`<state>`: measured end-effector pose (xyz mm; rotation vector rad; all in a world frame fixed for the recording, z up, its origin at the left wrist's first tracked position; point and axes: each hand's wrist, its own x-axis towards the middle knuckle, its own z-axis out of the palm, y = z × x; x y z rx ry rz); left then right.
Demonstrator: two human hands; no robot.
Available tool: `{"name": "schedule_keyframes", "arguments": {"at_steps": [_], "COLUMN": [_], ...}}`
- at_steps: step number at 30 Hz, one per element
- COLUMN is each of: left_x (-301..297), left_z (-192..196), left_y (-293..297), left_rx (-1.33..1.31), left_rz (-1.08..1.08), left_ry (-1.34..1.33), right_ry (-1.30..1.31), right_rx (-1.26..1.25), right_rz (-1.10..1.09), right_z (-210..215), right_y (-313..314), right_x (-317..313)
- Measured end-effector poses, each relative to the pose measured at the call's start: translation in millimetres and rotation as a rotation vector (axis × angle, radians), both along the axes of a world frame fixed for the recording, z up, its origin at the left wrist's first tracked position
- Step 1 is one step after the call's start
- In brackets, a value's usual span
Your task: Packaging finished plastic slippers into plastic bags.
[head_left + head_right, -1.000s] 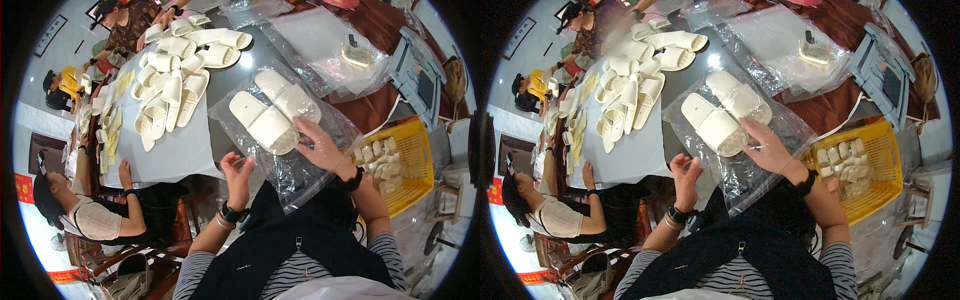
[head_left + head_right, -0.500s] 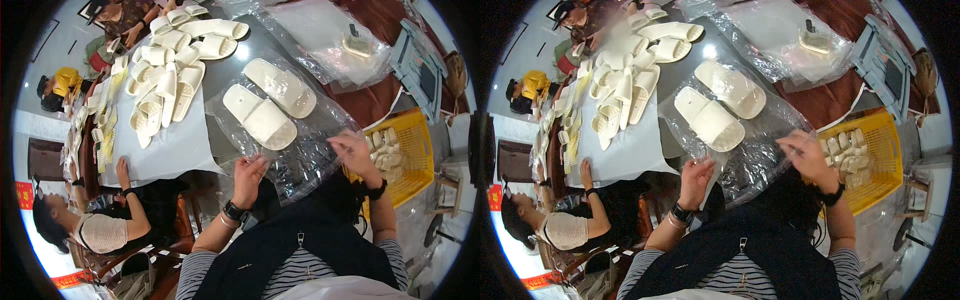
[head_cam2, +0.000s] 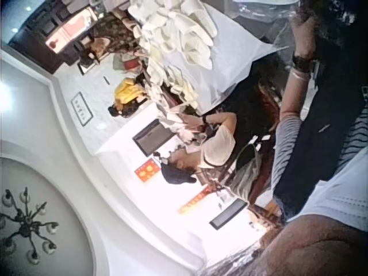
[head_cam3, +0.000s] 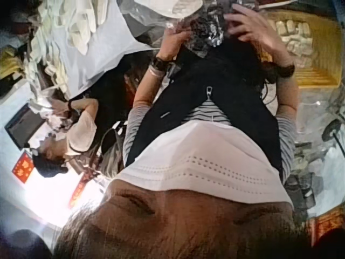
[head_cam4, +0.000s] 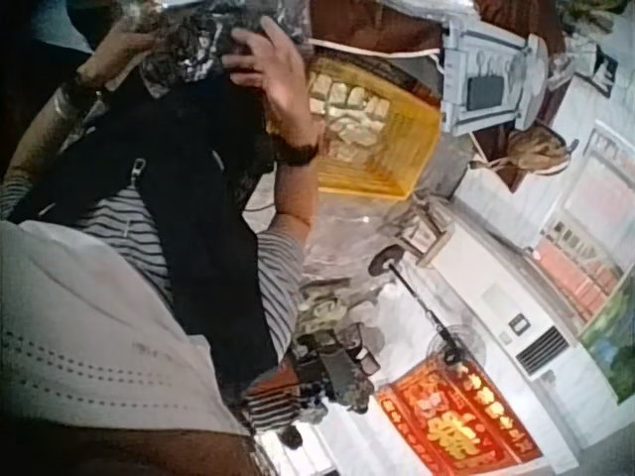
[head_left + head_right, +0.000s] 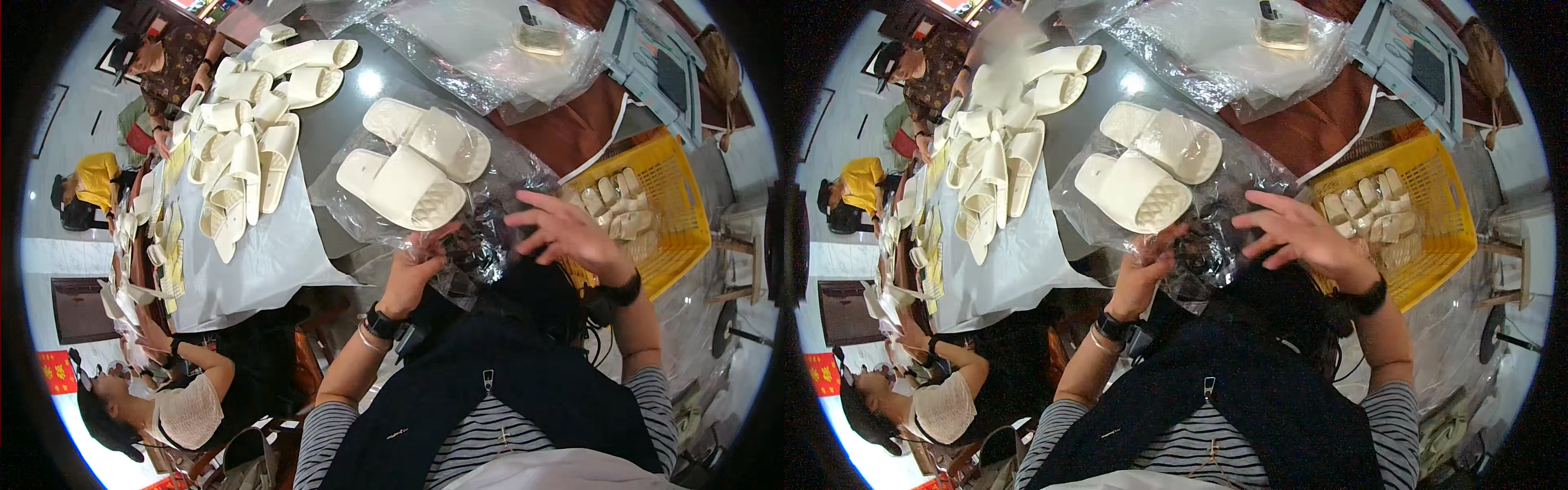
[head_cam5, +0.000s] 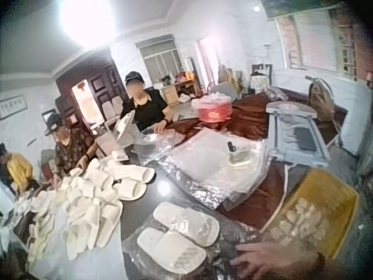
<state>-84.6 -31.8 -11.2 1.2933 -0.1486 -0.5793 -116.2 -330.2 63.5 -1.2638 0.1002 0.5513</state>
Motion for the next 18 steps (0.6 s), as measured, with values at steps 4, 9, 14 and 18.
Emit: {"name": "schedule_keyframes", "arguments": {"at_steps": [4,9,14,18], "left_x": [-4,-15,-21,-26], "left_z": [9,26,47,52], "left_y": [-6,-14,-19,-7], "left_rx": [-0.047,0.442,0.486,0.435], "left_rz": [-0.067,-0.574,-0.807,-0.822], "left_ry": [0.060,-0.835,-0.821,-0.585], "right_ry": [0.151,0.212,0.078,-0.017], "right_rx": [0.199,0.634,0.541,0.336], "right_rz": [-0.093,-0.094,-0.233,-0.493], "right_z": [-56,-56,-60,-39], "right_y": [24,55,42,-31], "right_x": [17,23,16,-19]}}
